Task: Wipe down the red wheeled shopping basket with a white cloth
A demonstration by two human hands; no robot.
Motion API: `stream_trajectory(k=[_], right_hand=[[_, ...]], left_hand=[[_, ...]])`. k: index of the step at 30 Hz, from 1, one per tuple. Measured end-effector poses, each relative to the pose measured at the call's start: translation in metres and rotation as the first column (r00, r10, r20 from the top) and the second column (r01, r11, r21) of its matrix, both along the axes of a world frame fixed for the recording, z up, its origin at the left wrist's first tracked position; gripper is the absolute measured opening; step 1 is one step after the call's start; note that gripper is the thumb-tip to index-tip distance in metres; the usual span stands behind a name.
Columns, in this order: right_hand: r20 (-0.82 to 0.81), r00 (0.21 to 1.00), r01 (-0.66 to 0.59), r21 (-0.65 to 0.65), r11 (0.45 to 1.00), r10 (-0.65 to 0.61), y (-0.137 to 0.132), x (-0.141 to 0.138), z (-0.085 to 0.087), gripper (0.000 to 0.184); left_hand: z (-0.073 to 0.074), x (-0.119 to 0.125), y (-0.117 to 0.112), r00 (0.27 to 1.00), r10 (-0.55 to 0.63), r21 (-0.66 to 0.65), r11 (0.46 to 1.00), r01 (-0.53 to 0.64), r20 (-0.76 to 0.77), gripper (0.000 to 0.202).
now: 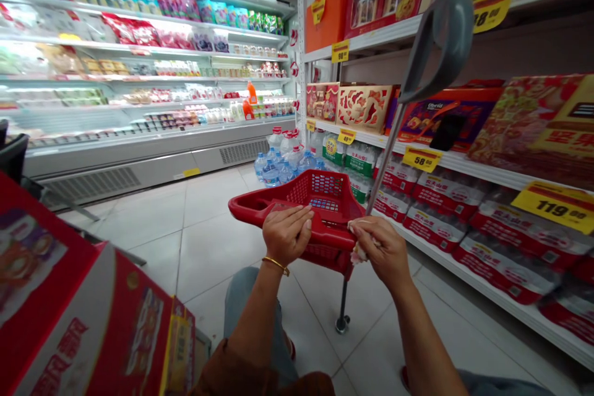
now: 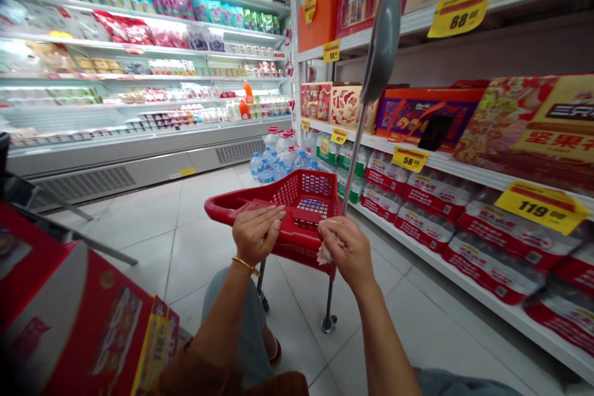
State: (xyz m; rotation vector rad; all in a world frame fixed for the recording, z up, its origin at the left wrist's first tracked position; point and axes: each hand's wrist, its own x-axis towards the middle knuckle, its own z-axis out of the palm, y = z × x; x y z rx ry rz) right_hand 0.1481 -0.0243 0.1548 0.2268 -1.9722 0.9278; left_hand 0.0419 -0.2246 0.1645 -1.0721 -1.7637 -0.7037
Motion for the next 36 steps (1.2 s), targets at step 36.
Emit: stream_trajectory(k=[36], right_hand=[[-0.168, 0.972, 0.173, 0.04, 0.984, -0.164, -0.011, -0.001, -0.016, 0.012]], left_hand=[[-0.023, 0.05, 0.038, 0.94, -0.225, 0.13, 0.972, 0.198, 0.255, 0.022]])
